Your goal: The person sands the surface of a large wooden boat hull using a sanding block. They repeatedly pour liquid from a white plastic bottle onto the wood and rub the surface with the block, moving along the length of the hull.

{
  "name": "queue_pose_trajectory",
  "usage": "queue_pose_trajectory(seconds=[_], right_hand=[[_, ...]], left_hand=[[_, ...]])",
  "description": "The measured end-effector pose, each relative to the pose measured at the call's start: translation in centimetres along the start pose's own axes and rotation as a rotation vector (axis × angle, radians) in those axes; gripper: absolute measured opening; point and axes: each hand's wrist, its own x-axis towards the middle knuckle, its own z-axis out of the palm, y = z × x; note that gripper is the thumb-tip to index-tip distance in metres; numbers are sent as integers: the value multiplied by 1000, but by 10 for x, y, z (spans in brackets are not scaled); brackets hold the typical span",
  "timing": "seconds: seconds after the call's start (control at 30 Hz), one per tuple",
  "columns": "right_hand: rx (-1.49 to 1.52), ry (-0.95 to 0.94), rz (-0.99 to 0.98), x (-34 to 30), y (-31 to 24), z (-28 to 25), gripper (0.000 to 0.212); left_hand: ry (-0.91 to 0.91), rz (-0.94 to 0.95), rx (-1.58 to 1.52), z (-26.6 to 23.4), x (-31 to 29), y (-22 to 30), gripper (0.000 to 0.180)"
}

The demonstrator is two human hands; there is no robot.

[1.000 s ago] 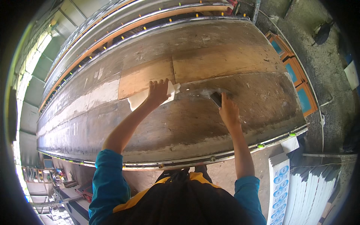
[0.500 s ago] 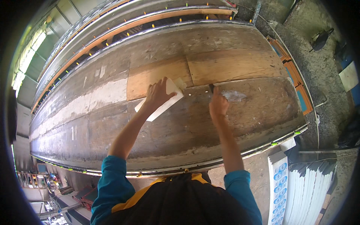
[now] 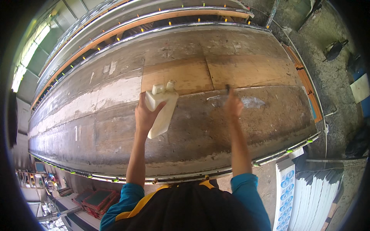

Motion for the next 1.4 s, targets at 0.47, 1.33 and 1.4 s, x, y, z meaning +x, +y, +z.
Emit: queue_pose_trajectory(seconds=[0.47,1.33,1.4], right_hand=[[-168,64,-294,-16,-28,28,41],[-149,27,-239,-43,-42,22,46],[-79,12,-311,-47,-61,19,46]], left_hand=[[117,-25,-261,0,-30,-5,61],[235,-46,-287,-18,-57,-2,56],[236,-59,-274,-19,-59,-1,56]])
